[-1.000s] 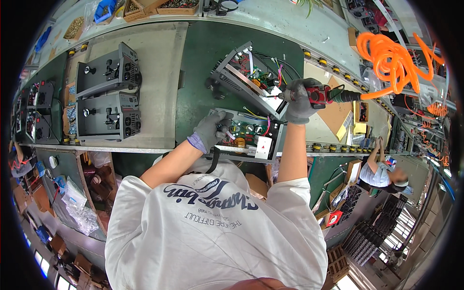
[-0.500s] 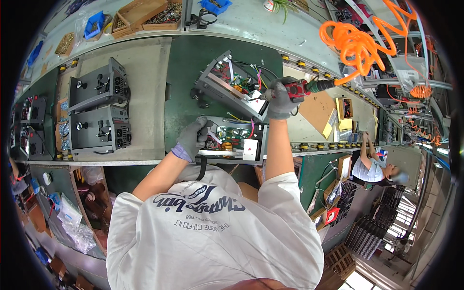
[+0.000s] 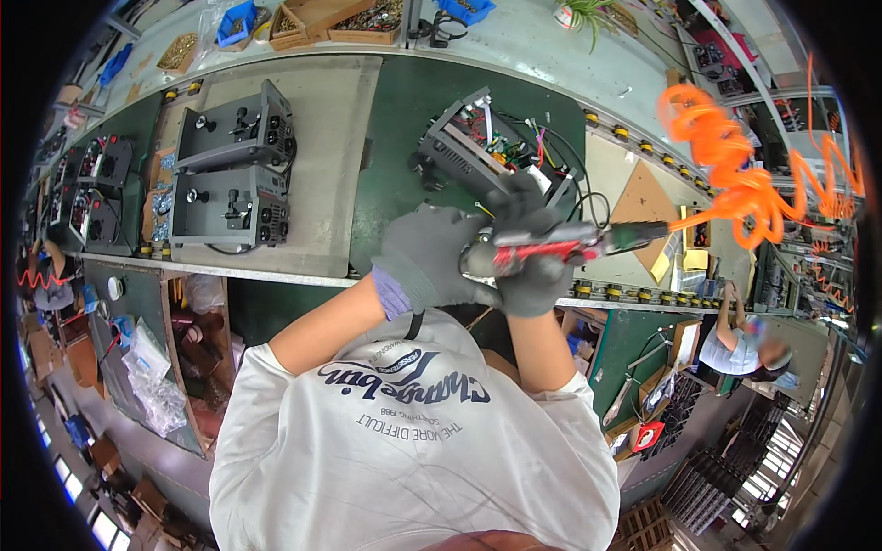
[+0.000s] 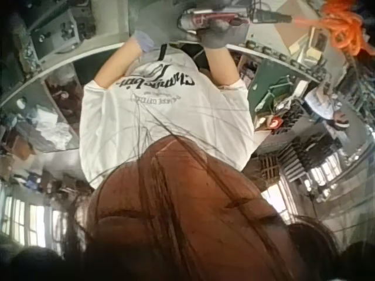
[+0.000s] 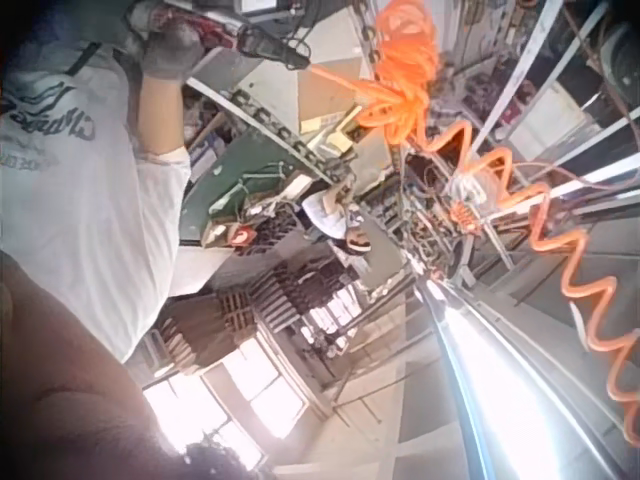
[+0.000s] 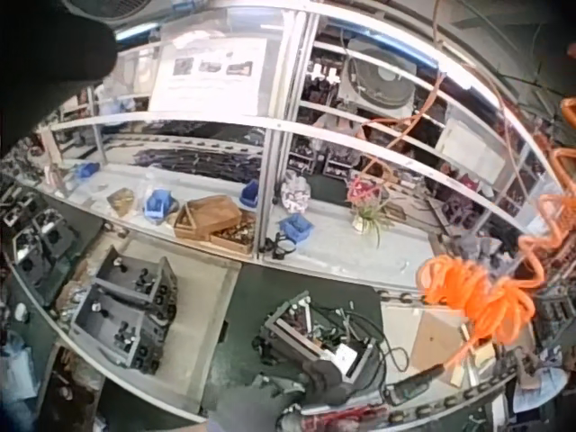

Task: The person assembles electronic devices on a workbench. They use a screwdriver to tighten screws, connect wires, and place components into metal enclosures. The person handles multiple units, moving them between workstations and organizing parts.

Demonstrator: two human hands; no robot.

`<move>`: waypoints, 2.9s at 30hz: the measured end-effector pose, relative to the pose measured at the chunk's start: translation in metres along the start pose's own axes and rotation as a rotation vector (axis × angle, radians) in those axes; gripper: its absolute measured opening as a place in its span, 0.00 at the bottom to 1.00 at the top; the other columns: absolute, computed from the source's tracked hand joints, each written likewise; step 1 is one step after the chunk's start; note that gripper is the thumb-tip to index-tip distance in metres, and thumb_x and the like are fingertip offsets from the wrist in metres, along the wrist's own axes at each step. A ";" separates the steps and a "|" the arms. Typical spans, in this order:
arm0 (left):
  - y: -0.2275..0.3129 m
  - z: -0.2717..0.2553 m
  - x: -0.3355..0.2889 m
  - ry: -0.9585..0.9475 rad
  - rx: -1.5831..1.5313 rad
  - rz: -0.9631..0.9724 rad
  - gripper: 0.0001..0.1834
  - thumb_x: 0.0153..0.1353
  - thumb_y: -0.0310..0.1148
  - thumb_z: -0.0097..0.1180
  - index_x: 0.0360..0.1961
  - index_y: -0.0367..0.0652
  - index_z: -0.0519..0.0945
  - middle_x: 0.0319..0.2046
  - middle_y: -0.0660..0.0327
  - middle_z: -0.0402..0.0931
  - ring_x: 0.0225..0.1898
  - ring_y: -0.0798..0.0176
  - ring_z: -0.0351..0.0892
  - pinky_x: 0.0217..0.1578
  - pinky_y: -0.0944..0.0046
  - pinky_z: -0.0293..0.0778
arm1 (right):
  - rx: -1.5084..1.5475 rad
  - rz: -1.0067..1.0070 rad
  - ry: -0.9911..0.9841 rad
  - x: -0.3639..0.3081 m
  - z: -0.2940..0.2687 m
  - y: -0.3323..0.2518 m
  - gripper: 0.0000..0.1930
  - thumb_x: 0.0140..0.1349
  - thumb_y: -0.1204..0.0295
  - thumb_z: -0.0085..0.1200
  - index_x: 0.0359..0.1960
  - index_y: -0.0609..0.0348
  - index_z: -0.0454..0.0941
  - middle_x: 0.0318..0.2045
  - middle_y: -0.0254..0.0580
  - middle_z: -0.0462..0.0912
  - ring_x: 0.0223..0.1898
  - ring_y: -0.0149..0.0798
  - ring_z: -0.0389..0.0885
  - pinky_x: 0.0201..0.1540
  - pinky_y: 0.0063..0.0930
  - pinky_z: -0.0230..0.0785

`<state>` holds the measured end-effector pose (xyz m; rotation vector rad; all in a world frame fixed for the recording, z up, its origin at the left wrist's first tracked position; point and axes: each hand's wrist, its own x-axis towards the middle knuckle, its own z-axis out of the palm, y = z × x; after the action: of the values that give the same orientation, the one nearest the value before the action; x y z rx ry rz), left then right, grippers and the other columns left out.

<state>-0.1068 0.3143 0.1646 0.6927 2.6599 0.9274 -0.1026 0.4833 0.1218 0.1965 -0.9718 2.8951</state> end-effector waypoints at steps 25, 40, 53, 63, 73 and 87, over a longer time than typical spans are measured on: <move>-0.060 0.126 -0.087 0.227 0.351 0.128 0.36 0.43 0.56 0.69 0.51 0.45 0.81 0.22 0.64 0.68 0.20 0.63 0.70 0.20 0.62 0.66 | -1.488 1.319 -1.064 0.003 -0.093 -0.025 0.30 0.50 0.42 0.64 0.45 0.52 0.78 0.37 0.50 0.84 0.43 0.55 0.83 0.45 0.46 0.72; -0.137 0.149 -0.060 -0.226 0.188 -0.454 0.72 0.27 0.74 0.70 0.69 0.37 0.61 0.41 0.48 0.77 0.39 0.46 0.82 0.35 0.52 0.80 | -1.963 1.105 -0.943 0.028 -0.119 -0.045 0.39 0.45 0.40 0.67 0.56 0.49 0.76 0.31 0.46 0.84 0.35 0.50 0.85 0.39 0.44 0.76; -0.142 0.151 -0.057 -0.308 0.221 -0.404 0.67 0.32 0.73 0.67 0.66 0.33 0.63 0.42 0.49 0.79 0.37 0.50 0.83 0.32 0.56 0.81 | -1.971 0.737 -0.921 0.014 -0.129 -0.038 0.44 0.34 0.49 0.75 0.58 0.51 0.76 0.35 0.43 0.86 0.35 0.51 0.84 0.38 0.43 0.77; -0.138 0.149 -0.056 -0.336 0.223 -0.428 0.70 0.26 0.70 0.72 0.67 0.34 0.61 0.46 0.51 0.78 0.38 0.51 0.83 0.34 0.55 0.80 | -1.944 0.921 -0.835 0.010 -0.129 -0.032 0.34 0.40 0.52 0.73 0.50 0.51 0.75 0.34 0.43 0.84 0.31 0.50 0.84 0.34 0.42 0.76; -0.136 0.152 -0.059 -0.415 0.321 -0.458 0.71 0.25 0.72 0.70 0.68 0.37 0.61 0.53 0.52 0.76 0.43 0.52 0.83 0.35 0.54 0.80 | -1.941 0.808 -0.823 0.008 -0.123 -0.033 0.30 0.41 0.52 0.72 0.47 0.46 0.76 0.32 0.42 0.84 0.31 0.50 0.83 0.35 0.45 0.76; -0.168 0.056 0.012 -0.109 -0.189 -0.349 0.58 0.43 0.62 0.71 0.70 0.40 0.62 0.44 0.44 0.81 0.47 0.45 0.83 0.48 0.57 0.78 | -1.941 0.711 -0.273 0.077 -0.112 -0.099 0.35 0.43 0.51 0.72 0.53 0.53 0.79 0.40 0.48 0.86 0.43 0.49 0.86 0.48 0.39 0.76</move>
<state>-0.1562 0.2344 0.0145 0.2190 2.4468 0.9906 -0.1779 0.6328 0.1030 0.0486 -3.5304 0.8452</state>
